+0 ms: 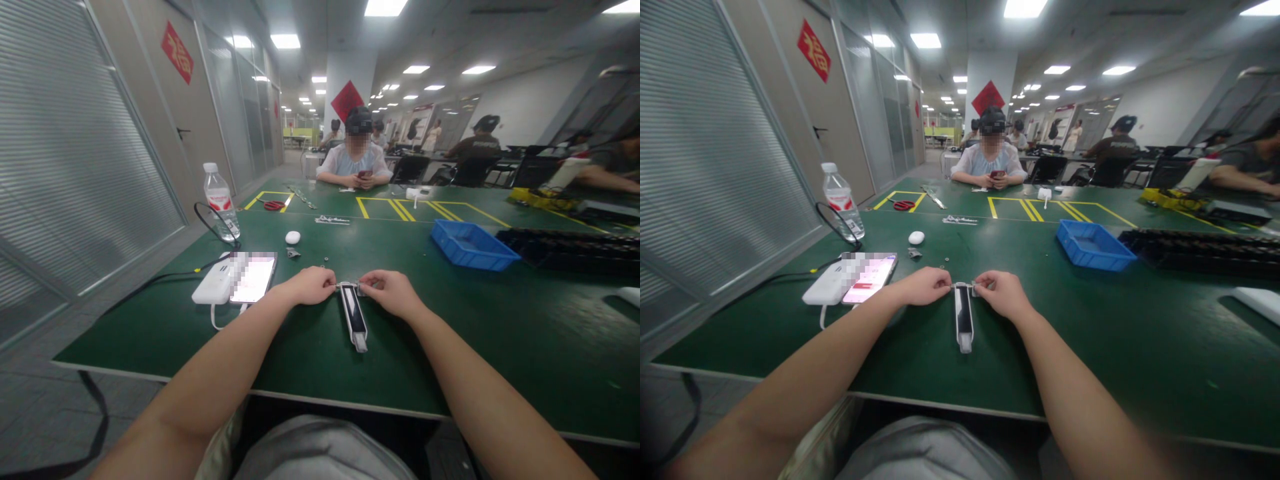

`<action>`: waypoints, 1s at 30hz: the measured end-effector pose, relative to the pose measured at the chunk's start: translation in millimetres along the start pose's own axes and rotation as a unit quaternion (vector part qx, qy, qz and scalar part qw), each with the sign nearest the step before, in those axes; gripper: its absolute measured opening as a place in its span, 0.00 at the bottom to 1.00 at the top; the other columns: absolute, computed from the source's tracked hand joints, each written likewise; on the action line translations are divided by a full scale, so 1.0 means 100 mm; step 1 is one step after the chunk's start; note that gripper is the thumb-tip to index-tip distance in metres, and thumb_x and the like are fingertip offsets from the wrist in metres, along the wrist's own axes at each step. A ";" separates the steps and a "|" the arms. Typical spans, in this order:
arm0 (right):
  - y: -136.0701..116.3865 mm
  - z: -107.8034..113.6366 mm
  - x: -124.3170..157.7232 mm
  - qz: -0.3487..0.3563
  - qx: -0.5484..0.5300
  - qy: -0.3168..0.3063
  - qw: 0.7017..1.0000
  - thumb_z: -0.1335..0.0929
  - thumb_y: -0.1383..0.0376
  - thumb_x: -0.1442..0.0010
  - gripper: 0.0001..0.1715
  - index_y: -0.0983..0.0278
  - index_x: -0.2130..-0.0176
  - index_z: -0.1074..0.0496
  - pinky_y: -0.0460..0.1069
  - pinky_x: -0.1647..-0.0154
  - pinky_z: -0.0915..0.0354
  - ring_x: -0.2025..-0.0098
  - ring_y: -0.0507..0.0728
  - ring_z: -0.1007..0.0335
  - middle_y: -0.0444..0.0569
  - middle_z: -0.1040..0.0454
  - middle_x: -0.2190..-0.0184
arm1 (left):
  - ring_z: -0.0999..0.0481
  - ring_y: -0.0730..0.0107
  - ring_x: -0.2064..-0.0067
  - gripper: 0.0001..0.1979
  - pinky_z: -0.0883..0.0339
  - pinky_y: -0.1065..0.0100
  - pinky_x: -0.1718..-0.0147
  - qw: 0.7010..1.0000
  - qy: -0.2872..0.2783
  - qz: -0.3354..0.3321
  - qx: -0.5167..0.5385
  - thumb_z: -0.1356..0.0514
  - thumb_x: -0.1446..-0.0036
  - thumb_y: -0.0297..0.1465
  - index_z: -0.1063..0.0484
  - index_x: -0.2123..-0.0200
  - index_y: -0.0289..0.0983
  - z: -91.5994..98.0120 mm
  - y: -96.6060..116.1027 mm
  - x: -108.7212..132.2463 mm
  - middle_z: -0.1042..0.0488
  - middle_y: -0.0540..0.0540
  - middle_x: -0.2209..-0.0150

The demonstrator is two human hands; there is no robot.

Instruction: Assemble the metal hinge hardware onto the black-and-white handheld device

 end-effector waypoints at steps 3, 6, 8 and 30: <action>0.01 -0.01 0.00 -0.002 0.011 -0.008 1.000 0.31 0.63 0.49 0.09 0.64 0.67 0.23 0.45 0.69 0.39 0.74 0.51 0.33 0.45 0.23 0.72 | 0.28 0.69 0.66 0.09 0.38 0.72 0.69 1.000 0.003 -0.001 0.002 0.46 0.44 0.31 0.27 0.65 0.35 0.00 0.00 0.00 0.25 0.46 0.66; 0.01 -0.01 0.00 0.001 0.018 -0.007 1.000 0.31 0.62 0.49 0.10 0.63 0.67 0.22 0.45 0.70 0.39 0.74 0.51 0.33 0.45 0.24 0.73 | 0.28 0.69 0.66 0.08 0.38 0.72 0.69 1.000 0.004 -0.001 0.003 0.45 0.44 0.31 0.27 0.65 0.35 0.00 0.00 0.00 0.25 0.46 0.67; 0.02 -0.01 0.00 0.003 0.020 -0.006 1.000 0.31 0.62 0.49 0.10 0.63 0.67 0.22 0.45 0.70 0.39 0.74 0.51 0.33 0.45 0.24 0.73 | 0.28 0.69 0.66 0.08 0.38 0.72 0.70 1.000 0.002 0.000 0.003 0.45 0.44 0.31 0.27 0.65 0.35 0.00 0.00 0.00 0.25 0.46 0.67; 0.02 -0.01 0.00 0.010 0.009 -0.002 1.000 0.31 0.64 0.51 0.08 0.63 0.68 0.24 0.45 0.72 0.40 0.75 0.50 0.35 0.43 0.26 0.73 | 0.28 0.69 0.66 0.08 0.37 0.72 0.68 1.000 -0.003 0.005 0.005 0.45 0.44 0.30 0.27 0.64 0.35 0.00 0.00 0.00 0.25 0.46 0.66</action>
Point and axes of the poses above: each hand's wrist, its own x-axis away from the middle knuckle, its own z-axis out of the back of the hand, y = z × x, the point moved 8 cm from there along -x, towards the middle knuckle
